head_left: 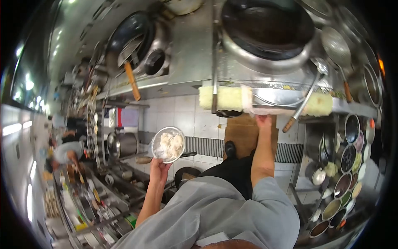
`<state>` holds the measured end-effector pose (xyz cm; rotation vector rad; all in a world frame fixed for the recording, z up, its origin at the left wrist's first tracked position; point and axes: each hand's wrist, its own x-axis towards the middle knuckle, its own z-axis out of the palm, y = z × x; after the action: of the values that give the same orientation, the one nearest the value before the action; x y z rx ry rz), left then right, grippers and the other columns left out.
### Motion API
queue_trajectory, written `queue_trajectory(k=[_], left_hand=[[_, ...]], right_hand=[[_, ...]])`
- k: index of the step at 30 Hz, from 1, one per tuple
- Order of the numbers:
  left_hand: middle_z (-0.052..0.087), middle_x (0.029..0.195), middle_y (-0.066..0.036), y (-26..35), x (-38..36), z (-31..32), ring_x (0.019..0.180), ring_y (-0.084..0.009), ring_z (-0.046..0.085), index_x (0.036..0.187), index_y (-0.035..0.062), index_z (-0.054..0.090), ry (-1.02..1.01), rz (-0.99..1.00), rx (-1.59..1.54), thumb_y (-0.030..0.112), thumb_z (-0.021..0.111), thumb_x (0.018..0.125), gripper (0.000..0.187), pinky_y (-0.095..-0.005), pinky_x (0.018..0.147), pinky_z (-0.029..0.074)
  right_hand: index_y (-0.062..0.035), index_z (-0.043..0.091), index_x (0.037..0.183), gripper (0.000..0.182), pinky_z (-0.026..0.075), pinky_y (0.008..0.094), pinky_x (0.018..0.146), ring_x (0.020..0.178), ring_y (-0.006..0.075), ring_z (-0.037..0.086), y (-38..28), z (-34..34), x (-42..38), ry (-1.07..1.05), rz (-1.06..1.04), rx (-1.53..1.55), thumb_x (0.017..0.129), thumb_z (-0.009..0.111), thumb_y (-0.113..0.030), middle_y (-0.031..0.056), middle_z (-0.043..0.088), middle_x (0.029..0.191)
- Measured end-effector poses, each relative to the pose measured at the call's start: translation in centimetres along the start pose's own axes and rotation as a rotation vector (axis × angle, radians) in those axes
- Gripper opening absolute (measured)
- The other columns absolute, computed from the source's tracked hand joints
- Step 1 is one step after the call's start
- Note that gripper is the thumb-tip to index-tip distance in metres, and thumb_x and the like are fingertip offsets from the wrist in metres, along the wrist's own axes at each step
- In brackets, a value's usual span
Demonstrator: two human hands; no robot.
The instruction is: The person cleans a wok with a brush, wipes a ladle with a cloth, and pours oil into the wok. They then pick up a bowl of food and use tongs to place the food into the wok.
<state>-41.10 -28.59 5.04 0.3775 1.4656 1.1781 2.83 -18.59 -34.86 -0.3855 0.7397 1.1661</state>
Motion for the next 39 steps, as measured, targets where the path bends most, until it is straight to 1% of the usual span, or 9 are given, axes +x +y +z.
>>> queue_trajectory(k=[14,21,24,26,28,30,32,35,39], left_hand=[[0.054,0.132,-0.014,0.6,0.2,-0.3,0.119,-0.0266,0.057,0.135,0.001,0.041,-0.029,-0.025,0.001,0.003,0.044,0.085,0.05,-0.0428,0.097,0.052],[0.059,0.121,-0.012,0.0,0.8,-1.4,0.11,-0.0232,0.061,0.126,0.0007,0.046,0.015,-0.027,-0.034,0.003,0.047,0.085,0.041,-0.0398,0.091,0.054],[0.06,0.119,-0.012,0.0,0.9,-1.6,0.107,-0.0223,0.062,0.124,0.0013,0.047,0.021,-0.025,-0.041,0.004,0.048,0.085,0.039,-0.0381,0.088,0.055],[0.061,0.118,-0.011,-0.2,1.0,-1.7,0.105,-0.0218,0.063,0.123,0.0016,0.047,0.033,-0.036,-0.033,0.004,0.048,0.085,0.039,-0.0372,0.086,0.056],[0.061,0.118,-0.011,0.0,0.7,-1.1,0.103,-0.0211,0.063,0.123,0.0022,0.047,0.053,-0.048,-0.031,0.004,0.049,0.085,0.038,-0.0364,0.083,0.057],[0.061,0.118,-0.011,0.0,0.6,-0.6,0.102,-0.0209,0.064,0.123,0.0026,0.048,0.054,-0.046,-0.033,0.004,0.049,0.085,0.038,-0.0363,0.082,0.057],[0.061,0.118,-0.012,-0.2,0.7,-1.0,0.102,-0.0211,0.064,0.123,0.0026,0.048,0.053,-0.046,-0.026,0.004,0.048,0.085,0.037,-0.0366,0.082,0.057],[0.061,0.117,-0.012,-0.2,0.6,-1.1,0.101,-0.0212,0.064,0.123,0.0027,0.048,0.058,-0.046,-0.026,0.004,0.048,0.086,0.037,-0.0366,0.082,0.057],[0.062,0.116,-0.012,-0.1,0.5,-0.5,0.1,-0.0214,0.064,0.122,0.0025,0.048,0.071,-0.039,-0.039,0.004,0.047,0.087,0.036,-0.0364,0.081,0.058]], right_hand=[[-0.0059,0.054,0.123,0.028,0.055,0.0458,0.087,0.104,0.0279,0.063,0.4,-1.5,2.1,-0.042,-0.385,-0.595,0.098,0.05,-0.018,0.0109,0.063,0.116],[-0.0038,0.062,0.113,0.029,0.053,0.0471,0.085,0.101,0.0307,0.063,-2.2,-1.0,2.2,0.023,0.029,-0.168,0.098,0.048,-0.025,0.0119,0.066,0.109],[-0.0036,0.061,0.114,0.028,0.054,0.0466,0.086,0.102,0.0309,0.062,-3.9,-5.9,6.9,-0.377,-0.677,-1.216,0.097,0.05,-0.023,0.0129,0.066,0.11],[-0.0034,0.061,0.114,0.026,0.055,0.0456,0.086,0.104,0.0308,0.062,-3.6,-6.6,7.7,-0.379,-0.744,-1.243,0.097,0.051,-0.021,0.0139,0.065,0.112],[-0.0032,0.06,0.115,0.024,0.056,0.0443,0.086,0.107,0.0303,0.061,-3.3,-5.1,6.1,0.008,-0.11,-0.28,0.097,0.053,-0.017,0.0149,0.064,0.114],[-0.0026,0.06,0.114,0.022,0.057,0.043,0.086,0.104,0.0295,0.062,-2.5,-7.5,7.3,-0.277,-0.766,-1.077,0.097,0.053,-0.016,0.0151,0.064,0.113],[-0.0024,0.06,0.113,0.022,0.057,0.0422,0.085,0.102,0.0286,0.063,-2.3,-8.4,7.3,-0.358,-1.021,-1.53,0.097,0.054,-0.016,0.0152,0.064,0.112],[-0.0028,0.06,0.112,0.023,0.058,0.0413,0.083,0.097,0.027,0.063,-1.8,-4.9,3.0,-0.187,-0.63,-1.293,0.097,0.054,-0.018,0.0143,0.064,0.11],[-0.0037,0.061,0.113,0.026,0.057,0.0393,0.078,0.092,0.0256,0.064,-2.3,-3.2,1.4,-0.082,-0.021,-0.302,0.095,0.055,-0.022,0.0117,0.065,0.109]])
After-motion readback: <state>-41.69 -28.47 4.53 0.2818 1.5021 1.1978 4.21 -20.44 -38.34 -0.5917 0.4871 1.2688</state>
